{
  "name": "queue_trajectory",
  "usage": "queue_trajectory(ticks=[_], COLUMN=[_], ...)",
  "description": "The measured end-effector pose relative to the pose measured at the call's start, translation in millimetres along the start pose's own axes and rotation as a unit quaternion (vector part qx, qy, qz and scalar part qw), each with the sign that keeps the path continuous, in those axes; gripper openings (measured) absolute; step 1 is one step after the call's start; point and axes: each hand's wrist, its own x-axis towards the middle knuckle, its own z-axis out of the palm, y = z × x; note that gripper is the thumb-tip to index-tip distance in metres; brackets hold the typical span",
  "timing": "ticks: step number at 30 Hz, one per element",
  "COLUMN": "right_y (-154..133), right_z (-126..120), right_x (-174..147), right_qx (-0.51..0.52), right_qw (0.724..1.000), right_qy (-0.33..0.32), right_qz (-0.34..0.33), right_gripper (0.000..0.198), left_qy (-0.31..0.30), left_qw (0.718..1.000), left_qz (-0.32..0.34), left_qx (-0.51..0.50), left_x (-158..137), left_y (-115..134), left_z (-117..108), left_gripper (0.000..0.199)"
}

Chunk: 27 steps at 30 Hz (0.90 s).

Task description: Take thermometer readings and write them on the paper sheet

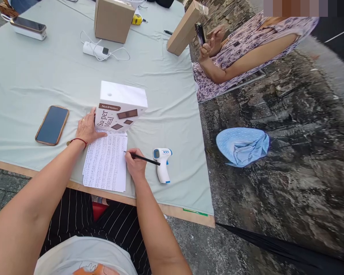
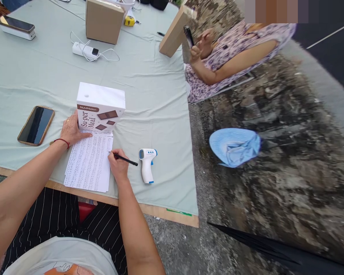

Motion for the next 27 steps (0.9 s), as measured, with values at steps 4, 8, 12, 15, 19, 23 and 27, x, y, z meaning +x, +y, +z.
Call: queue_trajectory(ticks=[4,8,12,15,19,23,27], right_y=[0.8,1.2,0.6,-0.5,-1.5,-0.7,0.9], right_z=[-0.1,-0.3,-0.6,-0.7,-0.3,0.4,0.2], right_x=[0.0,0.0,0.2,0.0,-0.4,-0.4,-0.1], right_qx=[0.0,-0.001,-0.004,-0.004,0.007,0.004,-0.007], right_qw=[1.0,1.0,1.0,1.0,1.0,1.0,1.0], right_qy=[0.002,-0.007,-0.004,-0.003,0.002,0.016,0.008], right_qz=[0.0,0.0,0.002,0.004,0.014,0.009,-0.004], right_gripper=[0.014,0.013,0.012,0.012,0.014,0.014,0.012], left_qy=[0.0,0.003,0.0,-0.004,-0.008,-0.006,-0.002], left_qw=[1.0,1.0,1.0,1.0,1.0,1.0,1.0], left_qz=[-0.007,-0.004,-0.004,-0.006,-0.005,-0.005,-0.007], left_qx=[0.0,-0.006,-0.011,-0.01,-0.013,-0.012,-0.02], left_x=[-0.6,-0.8,-0.3,-0.2,-0.4,-0.6,-0.5], left_y=[1.9,1.9,0.8,0.6,0.6,1.2,2.1], left_z=[-1.2,-1.4,-0.6,-0.8,-1.6,-2.0,-3.2], left_gripper=[0.11,0.108,0.109,0.107,0.105,0.103,0.104])
